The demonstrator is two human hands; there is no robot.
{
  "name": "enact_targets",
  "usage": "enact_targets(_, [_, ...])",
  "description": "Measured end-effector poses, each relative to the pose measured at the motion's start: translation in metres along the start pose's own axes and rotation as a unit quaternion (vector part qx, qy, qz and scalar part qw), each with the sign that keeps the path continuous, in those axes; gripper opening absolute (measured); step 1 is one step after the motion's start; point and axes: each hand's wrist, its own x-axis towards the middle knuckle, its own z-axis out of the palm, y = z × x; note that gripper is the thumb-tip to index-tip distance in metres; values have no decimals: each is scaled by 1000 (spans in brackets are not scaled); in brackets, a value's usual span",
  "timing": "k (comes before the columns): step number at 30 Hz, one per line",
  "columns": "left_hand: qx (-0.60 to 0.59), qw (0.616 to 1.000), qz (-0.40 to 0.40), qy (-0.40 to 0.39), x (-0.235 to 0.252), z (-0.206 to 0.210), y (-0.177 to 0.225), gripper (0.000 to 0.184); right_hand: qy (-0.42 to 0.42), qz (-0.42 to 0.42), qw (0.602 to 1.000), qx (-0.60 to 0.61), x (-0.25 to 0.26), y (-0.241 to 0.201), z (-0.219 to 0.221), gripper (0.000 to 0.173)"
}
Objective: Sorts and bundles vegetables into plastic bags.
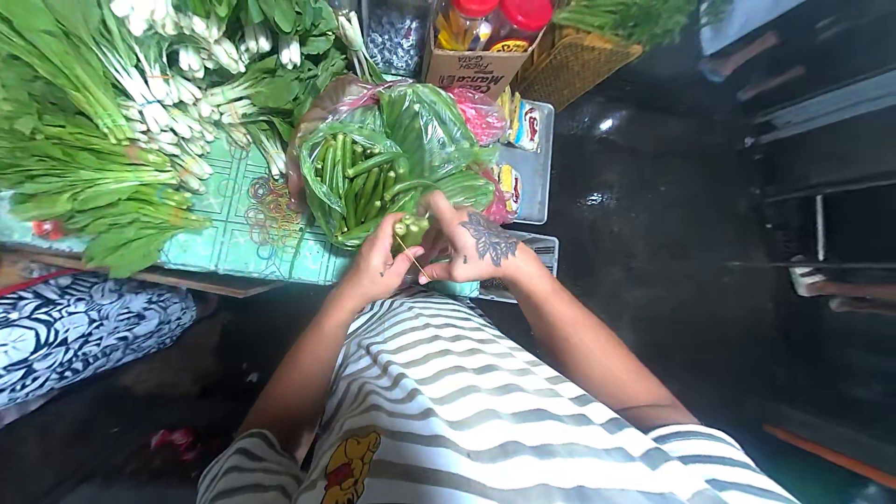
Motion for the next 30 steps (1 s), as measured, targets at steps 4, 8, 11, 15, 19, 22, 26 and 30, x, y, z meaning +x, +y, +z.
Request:
enact_targets(4, [-292,953,-61,56,-4,2,-11,57,57,-107,894,431,-23,31,25,37])
enact_targets(8, [-483,871,-65,64,-9,13,-14,48,159,-161,657,719,-36,37,68,23])
enact_targets(11, [-466,881,-32,77,-3,23,-7,46,221,-109,544,802,-28,29,84,27])
enact_targets(15, [-188,982,8,23,9,18,3,59,185,-83,694,691,-20,27,52,68])
enact_targets(19, [152,986,-37,-62,19,2,31,80,214,-118,883,402,-9,16,13,88])
enact_targets(22, [298,946,-85,-97,26,0,51,98,224,-88,936,255,-2,4,7,78])
enact_targets(26, [272,953,-99,-86,22,0,44,87,250,-63,921,291,-6,-1,13,59])
enact_targets(30, [103,989,-99,-46,11,0,28,71,265,-1,887,378,-20,5,28,64])
